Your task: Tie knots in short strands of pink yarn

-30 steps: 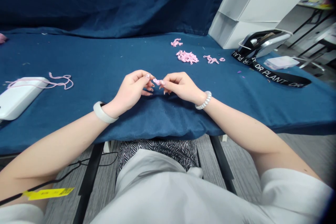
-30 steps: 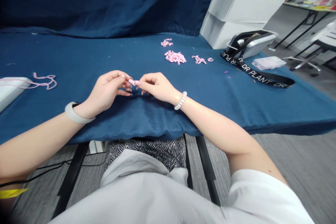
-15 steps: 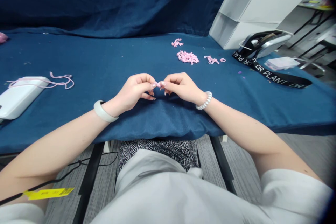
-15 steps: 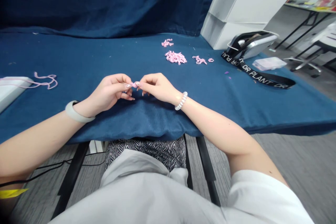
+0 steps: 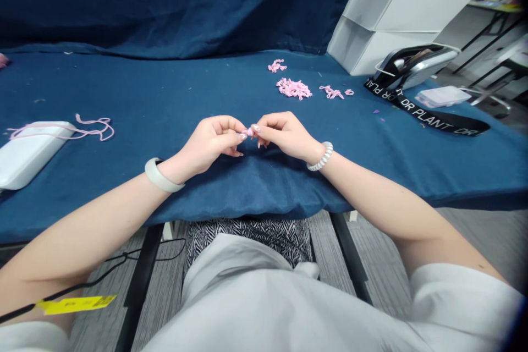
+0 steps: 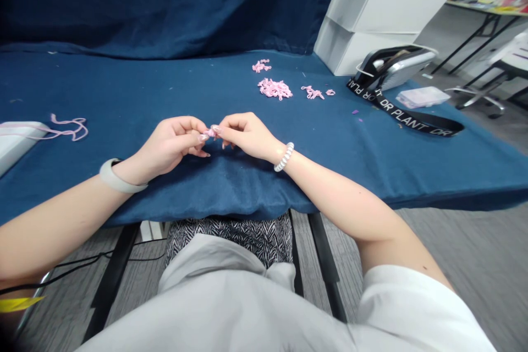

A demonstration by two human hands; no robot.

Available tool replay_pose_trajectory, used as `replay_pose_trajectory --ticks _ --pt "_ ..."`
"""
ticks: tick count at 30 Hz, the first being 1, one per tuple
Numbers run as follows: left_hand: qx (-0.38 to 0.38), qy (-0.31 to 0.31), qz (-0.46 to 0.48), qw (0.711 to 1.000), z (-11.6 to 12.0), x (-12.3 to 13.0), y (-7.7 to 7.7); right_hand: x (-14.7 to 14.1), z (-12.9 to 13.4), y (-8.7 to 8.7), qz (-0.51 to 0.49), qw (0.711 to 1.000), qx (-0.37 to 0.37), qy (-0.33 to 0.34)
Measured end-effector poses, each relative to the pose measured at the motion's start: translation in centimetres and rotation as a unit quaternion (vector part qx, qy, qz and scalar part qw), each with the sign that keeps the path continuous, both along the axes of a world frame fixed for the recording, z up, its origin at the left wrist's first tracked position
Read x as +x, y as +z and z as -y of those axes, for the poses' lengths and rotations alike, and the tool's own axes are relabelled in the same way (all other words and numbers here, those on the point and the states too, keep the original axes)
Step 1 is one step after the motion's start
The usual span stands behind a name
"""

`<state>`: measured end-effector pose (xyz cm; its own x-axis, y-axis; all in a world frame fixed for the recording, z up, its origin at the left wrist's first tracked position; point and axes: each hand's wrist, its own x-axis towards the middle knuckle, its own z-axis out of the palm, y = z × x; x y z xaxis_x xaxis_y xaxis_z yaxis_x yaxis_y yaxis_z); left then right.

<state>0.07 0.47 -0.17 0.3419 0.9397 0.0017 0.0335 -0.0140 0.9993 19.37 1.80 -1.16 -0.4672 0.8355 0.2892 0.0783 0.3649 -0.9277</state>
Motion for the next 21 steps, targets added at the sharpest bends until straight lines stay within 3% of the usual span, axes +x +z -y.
replay_pose_trajectory --ticks 21 --pt "0.012 0.016 -0.012 1.0 0.09 0.12 0.19 0.04 -0.26 -0.23 -0.003 1.0 -0.013 -0.003"
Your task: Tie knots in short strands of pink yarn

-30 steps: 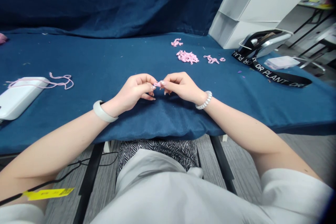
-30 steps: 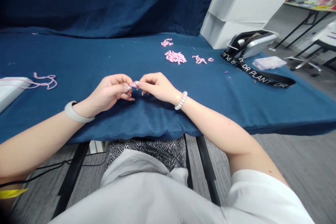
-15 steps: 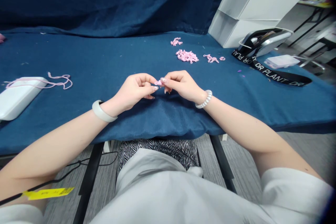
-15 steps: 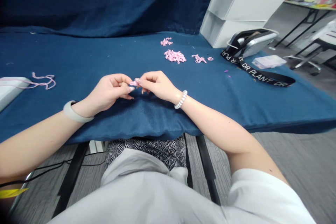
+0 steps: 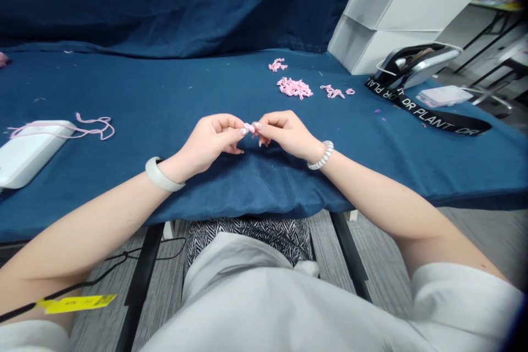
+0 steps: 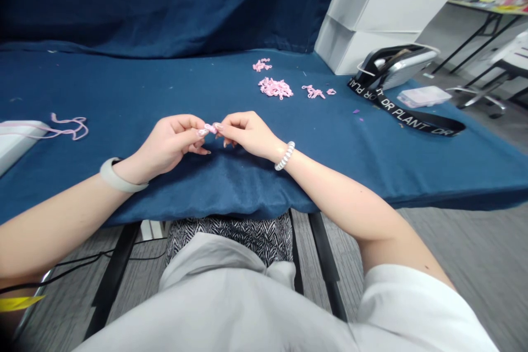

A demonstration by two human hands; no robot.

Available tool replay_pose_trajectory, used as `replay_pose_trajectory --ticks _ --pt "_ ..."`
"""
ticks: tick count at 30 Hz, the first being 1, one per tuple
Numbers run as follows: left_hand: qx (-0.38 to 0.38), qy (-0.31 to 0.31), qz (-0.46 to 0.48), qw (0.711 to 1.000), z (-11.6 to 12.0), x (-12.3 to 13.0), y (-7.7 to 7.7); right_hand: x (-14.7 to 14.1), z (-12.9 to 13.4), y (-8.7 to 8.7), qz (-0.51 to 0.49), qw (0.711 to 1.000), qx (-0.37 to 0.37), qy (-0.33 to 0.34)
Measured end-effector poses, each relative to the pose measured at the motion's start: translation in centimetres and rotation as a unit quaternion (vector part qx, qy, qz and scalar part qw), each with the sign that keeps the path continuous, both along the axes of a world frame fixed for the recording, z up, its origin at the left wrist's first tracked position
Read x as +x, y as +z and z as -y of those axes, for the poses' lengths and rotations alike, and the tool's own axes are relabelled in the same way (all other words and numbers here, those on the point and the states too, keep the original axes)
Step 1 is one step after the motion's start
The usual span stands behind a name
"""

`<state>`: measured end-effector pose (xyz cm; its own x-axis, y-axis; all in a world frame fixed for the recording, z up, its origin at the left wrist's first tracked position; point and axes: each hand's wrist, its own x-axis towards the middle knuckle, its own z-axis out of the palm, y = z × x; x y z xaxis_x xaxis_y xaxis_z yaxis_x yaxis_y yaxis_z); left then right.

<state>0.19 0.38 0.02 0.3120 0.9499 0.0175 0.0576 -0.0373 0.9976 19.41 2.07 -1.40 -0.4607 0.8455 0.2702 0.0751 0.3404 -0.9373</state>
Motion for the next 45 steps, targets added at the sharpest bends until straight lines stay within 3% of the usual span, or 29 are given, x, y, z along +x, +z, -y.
replay_pose_trajectory --ticks 18,28,45 --pt "0.001 0.028 0.01 1.0 0.01 0.04 0.08 0.01 -0.14 -0.09 0.001 1.0 0.001 0.0" --pt "0.035 0.001 -0.06 0.998 0.2 0.33 -0.22 -0.75 0.47 0.18 0.051 0.998 0.0 0.032" --pt "0.025 0.027 -0.031 0.999 0.05 0.3 -0.16 -0.47 0.17 0.1 0.03 0.999 -0.011 0.032"
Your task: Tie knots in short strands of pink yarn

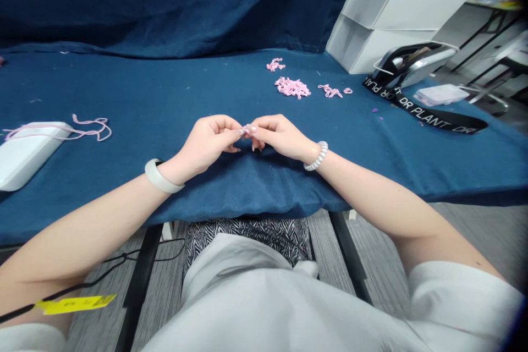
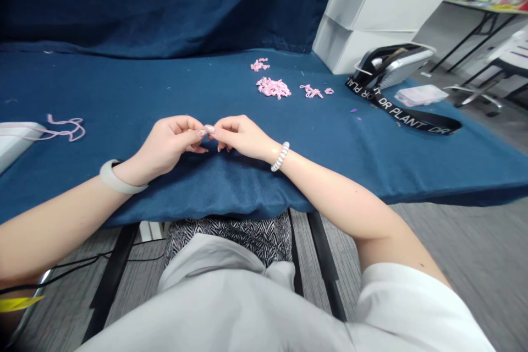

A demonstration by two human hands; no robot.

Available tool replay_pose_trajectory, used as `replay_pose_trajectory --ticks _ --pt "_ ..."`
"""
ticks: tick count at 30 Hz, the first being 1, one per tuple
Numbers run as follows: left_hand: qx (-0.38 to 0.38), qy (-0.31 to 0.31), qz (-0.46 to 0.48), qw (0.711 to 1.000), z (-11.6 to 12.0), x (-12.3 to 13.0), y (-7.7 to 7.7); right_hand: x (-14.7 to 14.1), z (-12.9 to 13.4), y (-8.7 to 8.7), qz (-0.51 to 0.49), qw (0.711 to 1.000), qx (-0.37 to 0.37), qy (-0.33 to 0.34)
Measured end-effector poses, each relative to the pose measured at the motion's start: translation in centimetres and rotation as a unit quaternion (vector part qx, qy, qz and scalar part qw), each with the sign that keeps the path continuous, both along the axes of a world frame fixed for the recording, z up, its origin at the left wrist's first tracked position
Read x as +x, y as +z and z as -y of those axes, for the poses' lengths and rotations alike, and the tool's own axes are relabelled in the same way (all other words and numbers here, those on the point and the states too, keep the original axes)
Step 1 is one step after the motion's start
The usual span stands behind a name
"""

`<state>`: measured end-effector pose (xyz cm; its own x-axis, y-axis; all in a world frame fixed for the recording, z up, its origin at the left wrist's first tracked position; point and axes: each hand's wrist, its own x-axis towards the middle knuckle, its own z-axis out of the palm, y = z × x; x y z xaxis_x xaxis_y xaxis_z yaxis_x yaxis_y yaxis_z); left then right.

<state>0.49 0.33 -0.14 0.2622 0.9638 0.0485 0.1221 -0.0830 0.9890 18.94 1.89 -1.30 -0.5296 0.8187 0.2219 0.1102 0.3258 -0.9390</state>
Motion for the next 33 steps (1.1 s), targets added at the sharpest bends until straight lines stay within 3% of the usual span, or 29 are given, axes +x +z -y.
replay_pose_trajectory --ticks 10,33 --pt "-0.04 -0.005 0.046 0.998 -0.28 -0.13 -0.23 0.07 -0.12 -0.08 -0.008 1.0 -0.021 -0.008" --pt "-0.02 0.032 0.005 0.999 -0.28 0.0 0.15 -0.08 -0.33 -0.14 -0.009 0.999 -0.015 -0.032"
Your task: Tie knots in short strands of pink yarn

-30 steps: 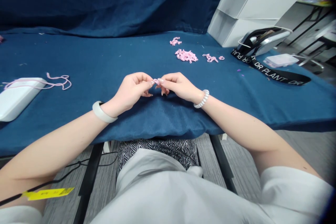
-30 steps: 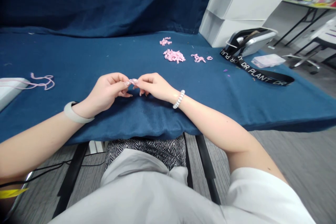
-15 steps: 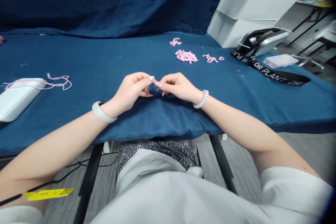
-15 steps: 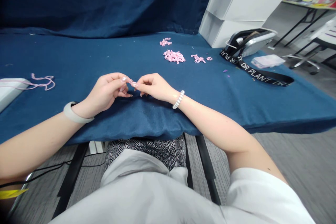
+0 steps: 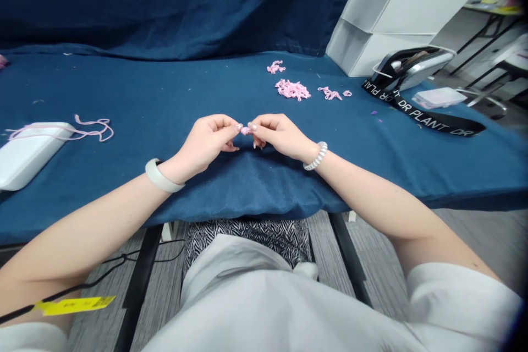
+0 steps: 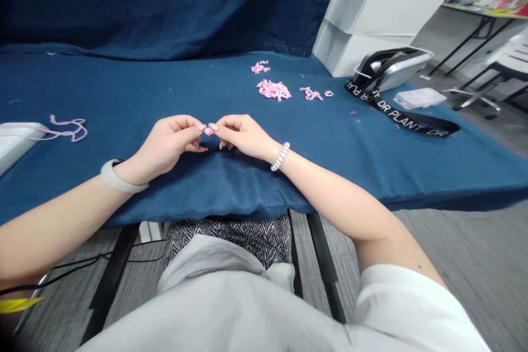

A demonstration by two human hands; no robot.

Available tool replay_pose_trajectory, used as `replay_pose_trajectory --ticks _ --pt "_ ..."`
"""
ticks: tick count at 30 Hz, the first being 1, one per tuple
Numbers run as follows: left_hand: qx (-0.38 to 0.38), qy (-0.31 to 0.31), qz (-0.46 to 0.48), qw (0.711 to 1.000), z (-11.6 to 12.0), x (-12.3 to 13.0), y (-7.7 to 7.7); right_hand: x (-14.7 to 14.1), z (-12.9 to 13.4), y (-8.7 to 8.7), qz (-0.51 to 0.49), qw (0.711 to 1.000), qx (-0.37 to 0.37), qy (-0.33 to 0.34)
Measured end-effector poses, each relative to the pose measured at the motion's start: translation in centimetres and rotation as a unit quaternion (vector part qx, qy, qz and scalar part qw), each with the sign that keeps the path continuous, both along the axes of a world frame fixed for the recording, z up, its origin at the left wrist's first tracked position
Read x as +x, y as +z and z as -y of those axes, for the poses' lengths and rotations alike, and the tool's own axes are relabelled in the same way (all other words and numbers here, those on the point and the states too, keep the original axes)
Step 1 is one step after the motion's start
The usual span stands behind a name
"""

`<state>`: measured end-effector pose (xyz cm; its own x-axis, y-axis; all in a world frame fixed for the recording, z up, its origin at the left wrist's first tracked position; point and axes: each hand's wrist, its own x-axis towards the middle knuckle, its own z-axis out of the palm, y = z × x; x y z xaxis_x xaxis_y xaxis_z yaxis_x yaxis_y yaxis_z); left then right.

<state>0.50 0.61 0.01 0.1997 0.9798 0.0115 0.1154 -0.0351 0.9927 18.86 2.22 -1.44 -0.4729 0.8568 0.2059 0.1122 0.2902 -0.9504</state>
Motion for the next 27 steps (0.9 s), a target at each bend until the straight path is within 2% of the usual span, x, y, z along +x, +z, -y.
replay_pose_trajectory --ticks 8,10,15,27 --pt "-0.005 0.026 0.049 0.998 -0.7 -0.3 -0.1 0.2 -0.3 0.2 -0.01 1.0 -0.006 -0.028" --pt "-0.008 0.016 0.04 0.999 -0.7 -0.3 -0.1 0.3 -0.6 0.0 -0.008 0.999 -0.007 -0.039" --pt "-0.037 -0.053 -0.028 0.998 -0.7 -0.2 -0.5 0.2 -1.0 -0.5 0.002 0.998 -0.003 -0.06" --pt "-0.001 -0.054 -0.042 0.998 -0.9 -0.4 -1.1 -0.1 -0.6 -0.6 0.014 0.999 -0.003 -0.03"
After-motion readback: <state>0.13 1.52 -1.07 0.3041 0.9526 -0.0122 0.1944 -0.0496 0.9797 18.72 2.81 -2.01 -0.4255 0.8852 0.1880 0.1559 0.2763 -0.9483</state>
